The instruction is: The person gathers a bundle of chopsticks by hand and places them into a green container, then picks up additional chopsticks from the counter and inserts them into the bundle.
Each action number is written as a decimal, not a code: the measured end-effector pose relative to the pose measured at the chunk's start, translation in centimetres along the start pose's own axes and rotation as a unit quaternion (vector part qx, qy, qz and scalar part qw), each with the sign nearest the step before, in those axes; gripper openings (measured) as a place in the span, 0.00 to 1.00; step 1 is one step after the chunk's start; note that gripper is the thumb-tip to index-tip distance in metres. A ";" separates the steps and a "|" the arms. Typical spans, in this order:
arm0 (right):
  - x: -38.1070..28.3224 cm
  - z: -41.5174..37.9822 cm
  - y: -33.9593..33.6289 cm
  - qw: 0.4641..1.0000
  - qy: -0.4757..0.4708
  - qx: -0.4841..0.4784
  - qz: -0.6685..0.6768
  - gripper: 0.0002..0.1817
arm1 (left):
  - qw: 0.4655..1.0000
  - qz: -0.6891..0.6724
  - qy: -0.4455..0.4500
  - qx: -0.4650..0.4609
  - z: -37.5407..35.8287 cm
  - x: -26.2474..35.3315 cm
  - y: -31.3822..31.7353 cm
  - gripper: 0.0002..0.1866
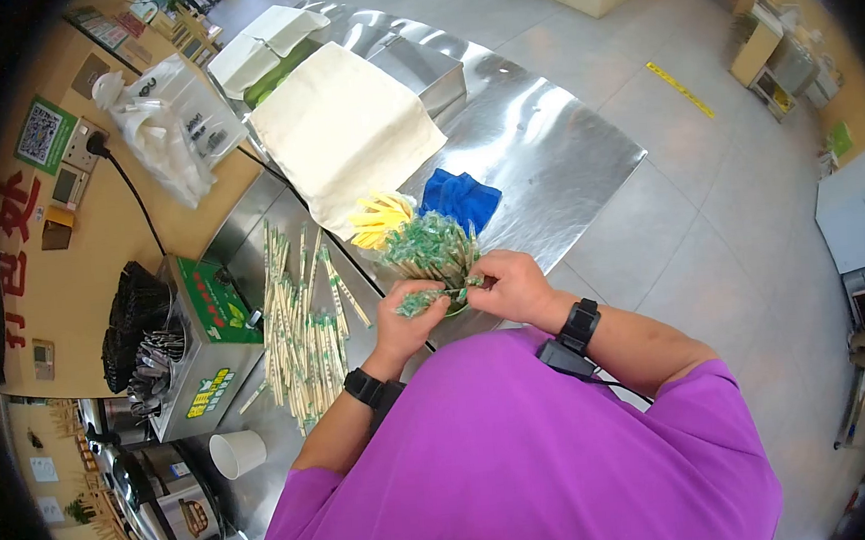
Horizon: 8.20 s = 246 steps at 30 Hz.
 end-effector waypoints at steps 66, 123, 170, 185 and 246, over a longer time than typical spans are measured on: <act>3.4 -0.4 1.0 0.986 0.114 -0.016 0.119 0.09 | 0.988 -0.133 -0.074 -0.009 -0.5 -1.8 1.0 0.09; 2.4 0.1 3.2 0.975 0.097 -0.150 0.132 0.08 | 0.994 -0.091 -0.004 -0.069 0.2 0.1 0.8 0.14; 0.7 1.9 0.0 1.000 0.000 0.026 -0.015 0.08 | 0.987 -0.128 -0.015 -0.094 -0.2 -0.7 1.0 0.12; -0.4 0.4 0.0 0.996 -0.046 -0.071 0.039 0.11 | 0.988 -0.128 -0.013 -0.087 -0.1 -0.8 1.0 0.15; 0.6 0.2 1.7 0.994 -0.013 -0.093 0.049 0.10 | 0.990 -0.121 -0.034 -0.059 -0.2 -0.8 1.0 0.14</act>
Point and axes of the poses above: each hand's wrist, its own z-axis towards the middle knuckle, its own y-axis out of the palm, x = y × z, the point moved 7 cm from there along z, towards the middle knuckle, and after that the axes turned 5 degrees about y, right-handed, at the moved point
